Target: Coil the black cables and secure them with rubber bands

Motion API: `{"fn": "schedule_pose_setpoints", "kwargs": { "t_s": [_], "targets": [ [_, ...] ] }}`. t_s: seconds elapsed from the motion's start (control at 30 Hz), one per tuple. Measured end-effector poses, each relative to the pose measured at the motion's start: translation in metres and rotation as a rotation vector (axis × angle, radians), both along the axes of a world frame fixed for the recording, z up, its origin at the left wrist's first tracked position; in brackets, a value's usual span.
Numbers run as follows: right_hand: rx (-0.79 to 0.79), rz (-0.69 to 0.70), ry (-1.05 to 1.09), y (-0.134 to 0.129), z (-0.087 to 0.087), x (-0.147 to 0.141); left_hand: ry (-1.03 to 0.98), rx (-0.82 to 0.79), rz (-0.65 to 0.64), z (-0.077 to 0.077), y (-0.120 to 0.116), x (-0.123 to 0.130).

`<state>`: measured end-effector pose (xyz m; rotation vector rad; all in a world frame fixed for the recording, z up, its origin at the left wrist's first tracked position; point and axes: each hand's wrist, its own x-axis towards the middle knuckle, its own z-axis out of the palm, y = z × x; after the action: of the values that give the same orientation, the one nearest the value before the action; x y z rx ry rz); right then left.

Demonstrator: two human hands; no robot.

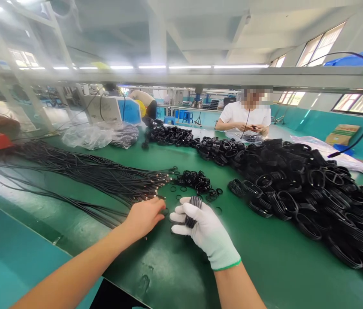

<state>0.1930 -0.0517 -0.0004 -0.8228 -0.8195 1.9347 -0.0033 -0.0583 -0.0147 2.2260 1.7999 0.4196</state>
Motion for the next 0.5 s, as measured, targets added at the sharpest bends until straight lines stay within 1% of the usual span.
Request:
{"fn": "schedule_pose_setpoints", "kwargs": {
  "t_s": [0.07, 0.17, 0.2, 0.27, 0.33, 0.37, 0.43, 0.5],
  "targets": [
    [0.012, -0.009, -0.015, -0.001, -0.002, -0.005, -0.013, -0.009, -0.023, -0.002, 0.005, 0.003],
    [0.052, -0.069, -0.081, 0.000, -0.003, -0.011, -0.077, -0.007, -0.047, 0.007, 0.003, 0.004],
    [0.074, -0.094, -0.110, 0.000, -0.003, -0.014, -0.159, -0.028, -0.061, 0.011, 0.000, 0.005],
    [0.124, -0.128, -0.160, -0.001, -0.002, -0.021, -0.448, -0.120, -0.090, 0.019, -0.007, 0.008],
    [0.163, -0.142, -0.185, -0.004, -0.001, -0.030, -0.758, -0.210, -0.072, 0.020, -0.013, 0.013],
    [0.170, -0.149, -0.196, -0.006, -0.001, -0.034, -0.849, -0.227, -0.041, 0.018, -0.015, 0.017],
    [0.169, -0.170, -0.212, -0.010, -0.001, -0.040, -0.851, -0.189, 0.030, 0.012, -0.017, 0.022],
    [0.106, -0.174, -0.123, -0.013, -0.004, -0.040, -0.790, -0.111, 0.076, 0.006, -0.018, 0.025]
  ]
}}
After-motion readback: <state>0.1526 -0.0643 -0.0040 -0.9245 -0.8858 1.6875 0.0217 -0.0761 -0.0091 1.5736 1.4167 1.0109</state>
